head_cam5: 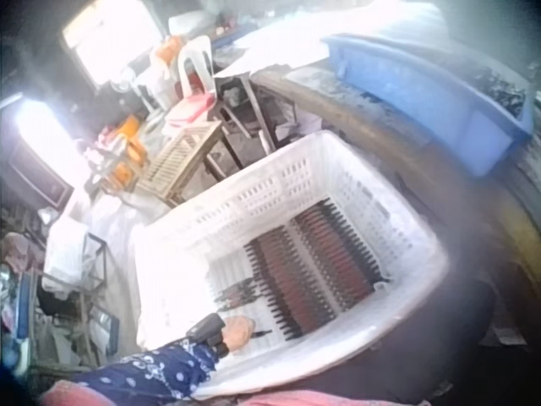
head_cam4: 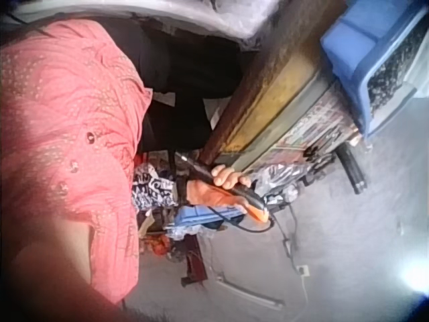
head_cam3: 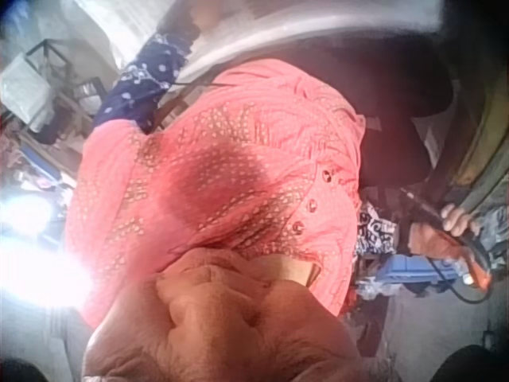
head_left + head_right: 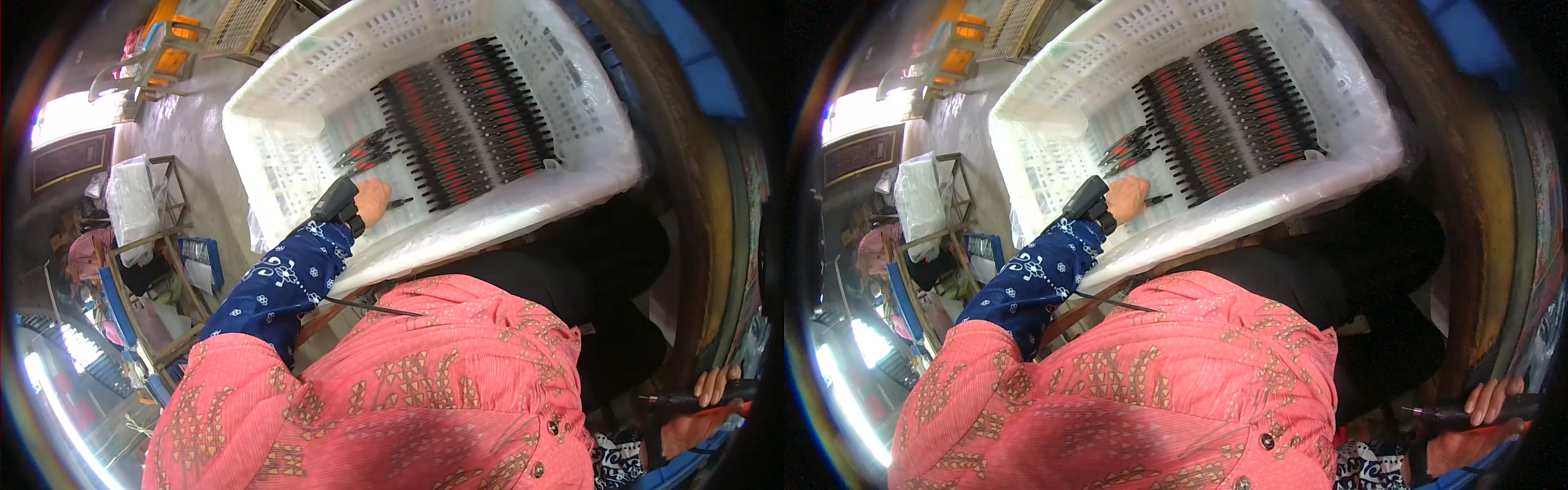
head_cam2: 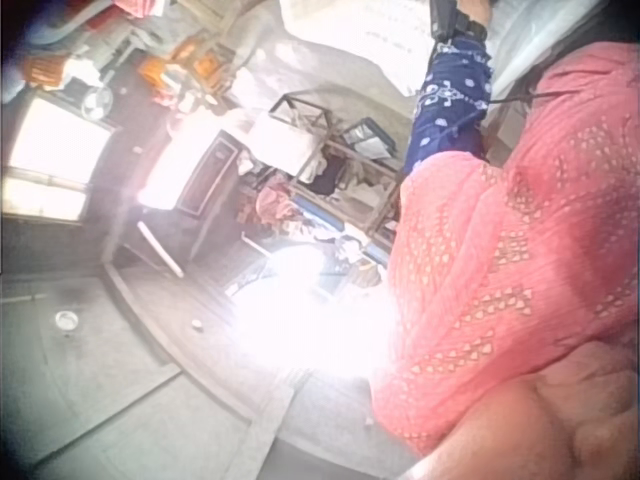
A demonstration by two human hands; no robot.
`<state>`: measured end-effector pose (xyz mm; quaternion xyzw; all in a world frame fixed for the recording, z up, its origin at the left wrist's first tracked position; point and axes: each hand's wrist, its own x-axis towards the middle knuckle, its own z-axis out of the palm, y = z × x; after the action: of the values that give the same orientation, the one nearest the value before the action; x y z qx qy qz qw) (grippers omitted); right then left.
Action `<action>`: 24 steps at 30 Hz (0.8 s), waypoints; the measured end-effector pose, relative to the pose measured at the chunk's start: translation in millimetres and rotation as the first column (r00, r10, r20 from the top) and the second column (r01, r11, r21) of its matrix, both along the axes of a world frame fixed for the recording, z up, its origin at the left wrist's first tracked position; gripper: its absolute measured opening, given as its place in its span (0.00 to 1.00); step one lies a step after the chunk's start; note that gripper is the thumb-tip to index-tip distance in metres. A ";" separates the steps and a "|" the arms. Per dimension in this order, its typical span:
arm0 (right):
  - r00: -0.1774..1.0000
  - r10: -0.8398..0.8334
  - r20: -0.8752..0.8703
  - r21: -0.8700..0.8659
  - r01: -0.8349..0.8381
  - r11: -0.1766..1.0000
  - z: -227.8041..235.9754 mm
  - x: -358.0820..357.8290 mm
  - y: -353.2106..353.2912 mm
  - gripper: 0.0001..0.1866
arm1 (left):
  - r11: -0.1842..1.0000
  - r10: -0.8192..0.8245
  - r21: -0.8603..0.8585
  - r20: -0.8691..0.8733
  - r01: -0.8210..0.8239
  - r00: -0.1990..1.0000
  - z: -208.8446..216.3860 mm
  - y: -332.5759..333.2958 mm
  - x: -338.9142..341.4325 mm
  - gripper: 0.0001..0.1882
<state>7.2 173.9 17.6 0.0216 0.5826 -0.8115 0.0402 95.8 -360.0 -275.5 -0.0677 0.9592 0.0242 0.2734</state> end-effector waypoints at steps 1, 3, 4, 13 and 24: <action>1.000 -0.007 0.005 0.001 0.007 1.000 0.3 0.1 1.1 0.22 | 1.000 0.022 -0.020 0.004 -0.022 1.000 -3.1 -0.5 0.9 0.07; 1.000 -0.013 0.015 -0.012 0.013 1.000 0.1 0.1 3.4 0.22 | 1.000 -0.004 -0.024 -0.005 0.004 1.000 -8.2 -3.3 1.3 0.07; 1.000 -0.011 0.022 -0.026 0.012 1.000 0.2 0.3 4.7 0.21 | 0.999 -0.021 -0.027 -0.016 0.020 1.000 -10.0 -5.2 1.0 0.07; 1.000 0.023 0.011 -0.048 -0.022 0.999 -1.0 -0.2 11.2 0.21 | 0.982 0.087 0.160 0.089 -0.101 0.992 -7.8 -17.2 -2.2 0.09; 1.000 0.015 -0.002 -0.024 -0.015 1.000 -0.2 0.3 5.2 0.22 | 0.947 -0.001 0.310 0.259 -0.082 0.966 -7.2 -6.3 12.7 0.09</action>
<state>7.6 179.2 17.4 0.0160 0.5729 -0.8182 0.0461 108.5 -366.3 -282.7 -0.0453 0.8977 0.1752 0.4017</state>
